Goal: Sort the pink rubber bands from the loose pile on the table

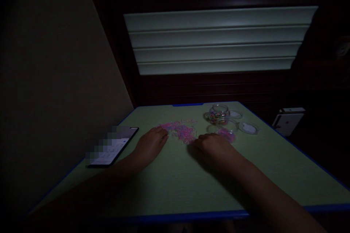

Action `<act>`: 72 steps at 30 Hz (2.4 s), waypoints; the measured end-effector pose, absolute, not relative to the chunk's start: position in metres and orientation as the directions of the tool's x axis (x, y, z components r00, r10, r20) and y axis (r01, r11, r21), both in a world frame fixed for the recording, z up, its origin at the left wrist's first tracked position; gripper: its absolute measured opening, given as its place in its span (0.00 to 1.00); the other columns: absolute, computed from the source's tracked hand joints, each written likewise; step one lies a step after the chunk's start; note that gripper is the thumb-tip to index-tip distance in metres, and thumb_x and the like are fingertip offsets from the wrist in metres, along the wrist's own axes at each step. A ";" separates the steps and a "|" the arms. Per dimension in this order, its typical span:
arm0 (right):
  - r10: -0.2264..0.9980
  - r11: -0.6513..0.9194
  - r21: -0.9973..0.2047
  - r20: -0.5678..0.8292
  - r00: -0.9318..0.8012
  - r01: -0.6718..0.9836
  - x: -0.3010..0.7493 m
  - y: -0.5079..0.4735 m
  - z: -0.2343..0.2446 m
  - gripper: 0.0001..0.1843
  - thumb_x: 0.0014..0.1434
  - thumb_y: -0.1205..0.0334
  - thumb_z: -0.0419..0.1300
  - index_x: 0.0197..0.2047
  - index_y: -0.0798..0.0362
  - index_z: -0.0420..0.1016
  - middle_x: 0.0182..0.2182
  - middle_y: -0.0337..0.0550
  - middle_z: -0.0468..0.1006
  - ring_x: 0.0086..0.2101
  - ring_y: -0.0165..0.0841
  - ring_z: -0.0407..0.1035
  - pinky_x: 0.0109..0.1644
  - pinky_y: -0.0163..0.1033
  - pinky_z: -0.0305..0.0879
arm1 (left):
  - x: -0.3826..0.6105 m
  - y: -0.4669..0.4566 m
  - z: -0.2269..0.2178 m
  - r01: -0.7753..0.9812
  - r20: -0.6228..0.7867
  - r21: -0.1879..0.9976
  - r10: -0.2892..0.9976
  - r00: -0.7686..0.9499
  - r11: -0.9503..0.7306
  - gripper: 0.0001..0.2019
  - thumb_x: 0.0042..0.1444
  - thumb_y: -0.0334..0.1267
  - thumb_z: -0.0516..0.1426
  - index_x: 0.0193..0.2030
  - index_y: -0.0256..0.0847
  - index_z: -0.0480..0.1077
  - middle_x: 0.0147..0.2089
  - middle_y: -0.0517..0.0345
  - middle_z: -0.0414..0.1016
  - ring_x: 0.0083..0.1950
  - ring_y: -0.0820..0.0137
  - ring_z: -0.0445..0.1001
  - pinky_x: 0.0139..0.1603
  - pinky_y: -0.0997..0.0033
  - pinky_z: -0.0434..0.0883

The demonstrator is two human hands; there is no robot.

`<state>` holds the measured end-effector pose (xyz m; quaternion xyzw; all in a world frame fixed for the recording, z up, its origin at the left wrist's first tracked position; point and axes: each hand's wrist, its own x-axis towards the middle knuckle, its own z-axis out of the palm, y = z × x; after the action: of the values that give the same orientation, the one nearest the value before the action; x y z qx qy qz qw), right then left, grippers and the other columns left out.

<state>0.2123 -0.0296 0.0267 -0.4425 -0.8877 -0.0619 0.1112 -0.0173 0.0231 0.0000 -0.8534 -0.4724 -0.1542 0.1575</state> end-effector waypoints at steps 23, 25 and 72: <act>0.769 0.600 0.016 0.268 -0.581 0.800 0.212 -0.027 0.023 0.14 0.59 0.62 0.45 0.31 0.53 0.71 0.26 0.43 0.72 0.26 0.28 0.64 0.30 0.34 0.52 | -0.016 0.022 -0.002 0.848 0.379 -0.176 0.761 0.527 -0.500 0.09 0.58 0.31 0.46 0.33 0.36 0.66 0.37 0.52 0.66 0.41 0.66 0.64 0.42 0.68 0.63; 0.767 0.602 0.016 0.268 -0.583 0.798 0.213 -0.027 0.023 0.14 0.59 0.61 0.45 0.32 0.53 0.71 0.26 0.43 0.72 0.26 0.28 0.64 0.30 0.34 0.52 | -0.016 0.022 -0.002 0.847 0.377 -0.177 0.760 0.529 -0.502 0.08 0.58 0.31 0.46 0.34 0.36 0.65 0.38 0.52 0.66 0.42 0.66 0.64 0.43 0.68 0.63; 0.722 0.625 0.004 0.379 -0.579 0.781 0.209 -0.030 0.030 0.14 0.58 0.64 0.48 0.47 0.53 0.66 0.32 0.45 0.72 0.33 0.31 0.66 0.34 0.34 0.55 | 0.000 0.003 0.001 0.524 0.425 -0.223 0.402 0.811 -0.822 0.08 0.59 0.28 0.44 0.43 0.35 0.60 0.38 0.54 0.65 0.39 0.69 0.65 0.40 0.69 0.65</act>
<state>0.2094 -0.0297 0.0305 -0.4247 -0.8845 -0.0853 0.1732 0.0002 0.0025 0.0007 -0.9367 -0.2473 -0.1827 0.1675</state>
